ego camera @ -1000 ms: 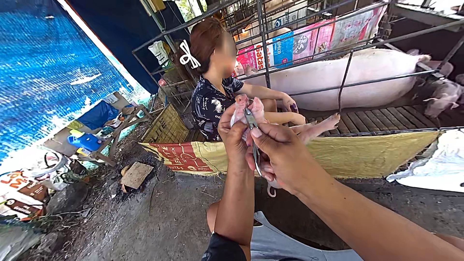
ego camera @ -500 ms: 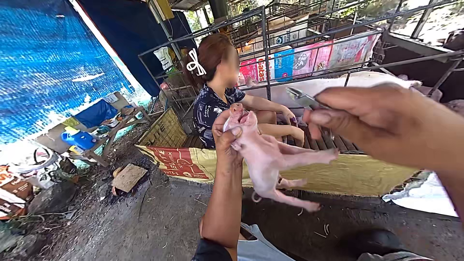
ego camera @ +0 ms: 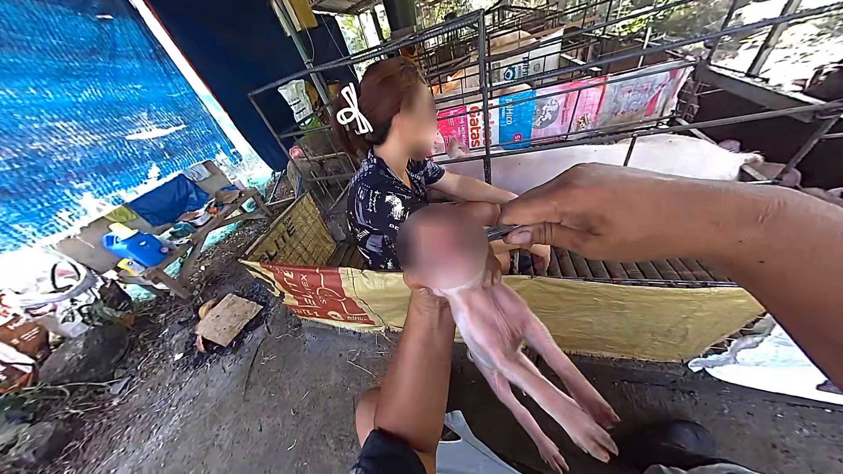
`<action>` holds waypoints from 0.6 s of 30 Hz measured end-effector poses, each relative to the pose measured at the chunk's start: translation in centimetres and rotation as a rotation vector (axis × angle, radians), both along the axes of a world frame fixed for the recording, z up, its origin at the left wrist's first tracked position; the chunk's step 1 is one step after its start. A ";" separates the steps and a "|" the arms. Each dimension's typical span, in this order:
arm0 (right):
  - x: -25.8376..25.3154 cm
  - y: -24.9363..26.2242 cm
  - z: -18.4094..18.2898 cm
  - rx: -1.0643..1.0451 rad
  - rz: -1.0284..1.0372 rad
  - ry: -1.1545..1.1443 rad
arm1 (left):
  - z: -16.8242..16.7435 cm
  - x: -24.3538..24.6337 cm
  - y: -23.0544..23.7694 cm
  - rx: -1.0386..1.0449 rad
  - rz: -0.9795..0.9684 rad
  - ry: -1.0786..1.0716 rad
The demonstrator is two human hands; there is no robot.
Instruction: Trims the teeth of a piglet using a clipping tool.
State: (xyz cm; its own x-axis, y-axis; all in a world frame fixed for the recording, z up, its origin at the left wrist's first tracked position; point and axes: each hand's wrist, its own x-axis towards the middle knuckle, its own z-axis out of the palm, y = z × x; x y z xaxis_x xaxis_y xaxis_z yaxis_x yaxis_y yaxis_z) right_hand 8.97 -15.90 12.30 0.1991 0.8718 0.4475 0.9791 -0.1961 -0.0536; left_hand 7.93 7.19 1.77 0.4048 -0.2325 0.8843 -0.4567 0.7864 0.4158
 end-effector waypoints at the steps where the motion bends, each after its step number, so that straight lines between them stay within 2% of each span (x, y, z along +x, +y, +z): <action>1: 0.1 0.0 0.1 -0.009 0.006 -0.011 | -0.1 0.1 -0.2 -0.004 -0.021 0.003; 9: 0.4 0.2 1.7 -0.076 0.017 -0.089 | -0.5 0.9 -1.3 -0.025 -0.197 0.009; 15: 0.8 0.5 1.9 -0.064 0.073 -0.101 | -0.8 0.8 -1.3 -0.049 -0.176 0.056; 18: 0.7 0.5 2.0 -0.064 0.067 -0.110 | 0.6 0.2 -2.3 -0.047 -0.263 0.008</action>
